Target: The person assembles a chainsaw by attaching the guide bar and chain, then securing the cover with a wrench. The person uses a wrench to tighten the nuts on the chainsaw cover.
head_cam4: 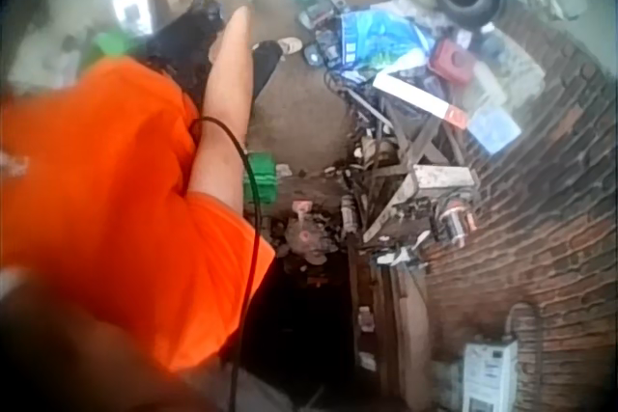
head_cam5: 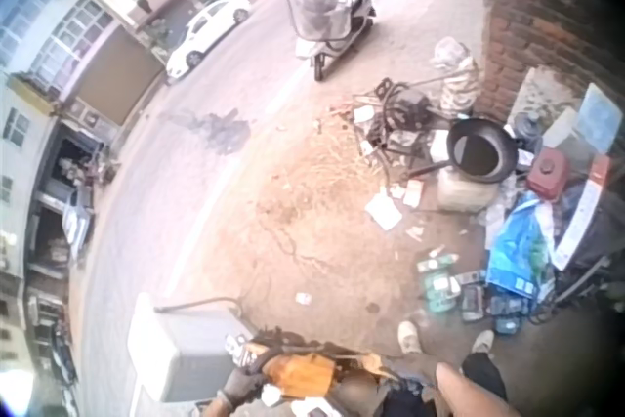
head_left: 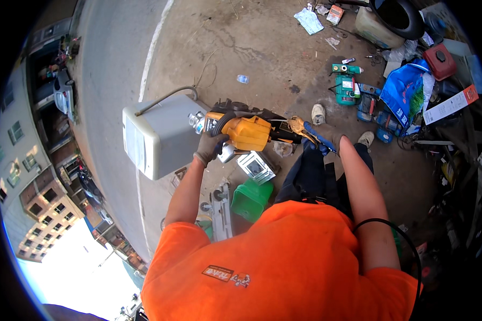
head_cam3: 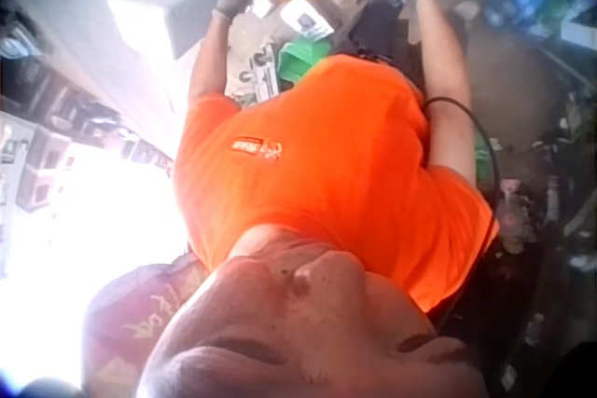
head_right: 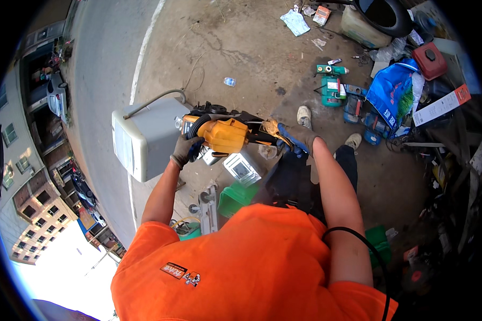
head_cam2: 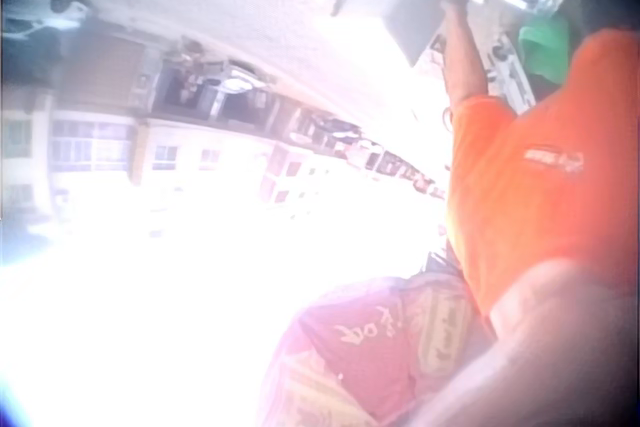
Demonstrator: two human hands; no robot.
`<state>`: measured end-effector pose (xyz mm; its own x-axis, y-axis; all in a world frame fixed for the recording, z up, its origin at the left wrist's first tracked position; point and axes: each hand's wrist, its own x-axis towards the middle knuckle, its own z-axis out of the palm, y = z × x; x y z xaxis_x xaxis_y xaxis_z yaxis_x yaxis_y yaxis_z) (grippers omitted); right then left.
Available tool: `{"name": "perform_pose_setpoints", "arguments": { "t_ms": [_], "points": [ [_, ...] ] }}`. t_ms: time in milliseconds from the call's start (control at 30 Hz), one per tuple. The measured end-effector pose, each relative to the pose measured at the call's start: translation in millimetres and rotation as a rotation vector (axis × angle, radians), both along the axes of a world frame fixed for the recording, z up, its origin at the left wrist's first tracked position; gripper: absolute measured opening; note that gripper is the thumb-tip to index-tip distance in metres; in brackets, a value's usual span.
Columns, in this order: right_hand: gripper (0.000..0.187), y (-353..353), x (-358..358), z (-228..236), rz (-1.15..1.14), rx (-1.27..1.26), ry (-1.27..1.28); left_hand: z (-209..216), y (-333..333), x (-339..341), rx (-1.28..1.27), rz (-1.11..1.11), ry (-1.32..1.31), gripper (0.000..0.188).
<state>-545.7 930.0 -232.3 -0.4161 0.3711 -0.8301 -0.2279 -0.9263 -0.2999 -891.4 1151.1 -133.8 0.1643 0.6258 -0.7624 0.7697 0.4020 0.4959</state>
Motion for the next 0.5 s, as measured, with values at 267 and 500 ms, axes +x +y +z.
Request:
{"name": "perform_pose_setpoints", "arguments": {
  "t_ms": [267,500],
  "points": [
    [0.065,-20,-7,-5,-0.067,0.047,-0.093,3,-3,3,0.07,0.082,-0.01,0.015],
    [0.064,-17,-19,-4,-0.161,0.06,-0.087,-6,14,-10,-0.324,0.522,-0.308,0.011]
  ]
}}
